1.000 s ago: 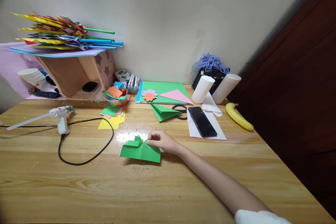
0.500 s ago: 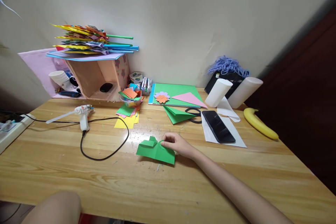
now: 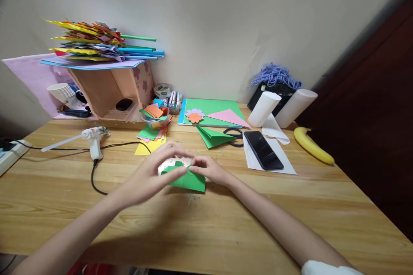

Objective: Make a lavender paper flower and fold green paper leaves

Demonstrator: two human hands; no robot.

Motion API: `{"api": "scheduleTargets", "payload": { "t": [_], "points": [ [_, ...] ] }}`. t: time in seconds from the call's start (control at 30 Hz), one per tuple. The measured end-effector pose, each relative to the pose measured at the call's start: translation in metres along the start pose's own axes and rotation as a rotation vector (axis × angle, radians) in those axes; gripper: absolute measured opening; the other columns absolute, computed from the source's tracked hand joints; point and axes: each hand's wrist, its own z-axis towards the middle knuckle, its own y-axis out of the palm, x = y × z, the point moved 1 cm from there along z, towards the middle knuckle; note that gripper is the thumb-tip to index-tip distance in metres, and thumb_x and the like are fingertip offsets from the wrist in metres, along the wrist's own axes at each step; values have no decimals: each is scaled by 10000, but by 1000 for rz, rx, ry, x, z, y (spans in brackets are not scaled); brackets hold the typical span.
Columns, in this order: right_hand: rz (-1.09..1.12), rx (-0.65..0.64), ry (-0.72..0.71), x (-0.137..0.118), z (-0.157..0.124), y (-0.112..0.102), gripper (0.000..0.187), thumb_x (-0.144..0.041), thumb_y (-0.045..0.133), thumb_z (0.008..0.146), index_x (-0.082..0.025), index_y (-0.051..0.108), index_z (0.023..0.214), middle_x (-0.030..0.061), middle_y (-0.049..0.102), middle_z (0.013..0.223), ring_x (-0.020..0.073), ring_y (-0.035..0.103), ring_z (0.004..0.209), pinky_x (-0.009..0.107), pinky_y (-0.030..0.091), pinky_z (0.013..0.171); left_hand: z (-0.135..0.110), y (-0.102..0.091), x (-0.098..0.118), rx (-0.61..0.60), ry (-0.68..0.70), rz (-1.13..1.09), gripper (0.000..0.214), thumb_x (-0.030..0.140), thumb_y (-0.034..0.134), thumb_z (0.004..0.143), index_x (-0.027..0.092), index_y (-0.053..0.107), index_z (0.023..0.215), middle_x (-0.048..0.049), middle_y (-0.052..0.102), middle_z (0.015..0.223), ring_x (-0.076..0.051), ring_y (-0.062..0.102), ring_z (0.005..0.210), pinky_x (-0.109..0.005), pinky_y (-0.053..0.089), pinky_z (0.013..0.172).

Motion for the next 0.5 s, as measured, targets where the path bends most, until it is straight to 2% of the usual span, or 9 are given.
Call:
{"api": "scheduleTargets", "payload": {
  "t": [0.03,0.1,0.2,0.3,0.5],
  "points": [
    [1,3,-11,0,0,1,347,-485,594,710,-153,510,658,-33,440,613,91,394,573,227,292,524,11,1,-9,-70,-44,13,275,421,535,775,241,611,969,-48,625,957,-198,573,889,-327,466,768],
    [6,6,-18,2,-1,3,332,-460,591,725,-144,517,657,-37,423,599,82,375,557,221,273,507,26,7,-30,-93,-125,68,308,439,579,732,193,630,912,-54,646,888,-189,584,825,-300,454,722],
    [12,10,1,4,-2,3,329,-453,601,721,-134,533,674,-32,436,603,78,375,552,217,274,499,31,20,-54,-205,-192,112,295,463,574,719,193,665,797,-28,664,786,-169,579,731,-259,415,641],
    [-9,37,18,4,-3,3,339,-461,611,706,-132,544,667,-25,456,608,81,387,556,214,289,499,25,29,-64,-262,-256,62,305,465,561,719,185,680,740,-6,647,677,-148,548,644,-234,368,565],
    [9,41,32,3,-5,3,282,-421,579,744,-139,596,746,-5,514,666,95,438,598,217,326,527,22,33,-71,-257,-406,-94,322,452,570,696,149,678,707,-4,620,644,-134,502,620,-224,344,551]
  ]
}}
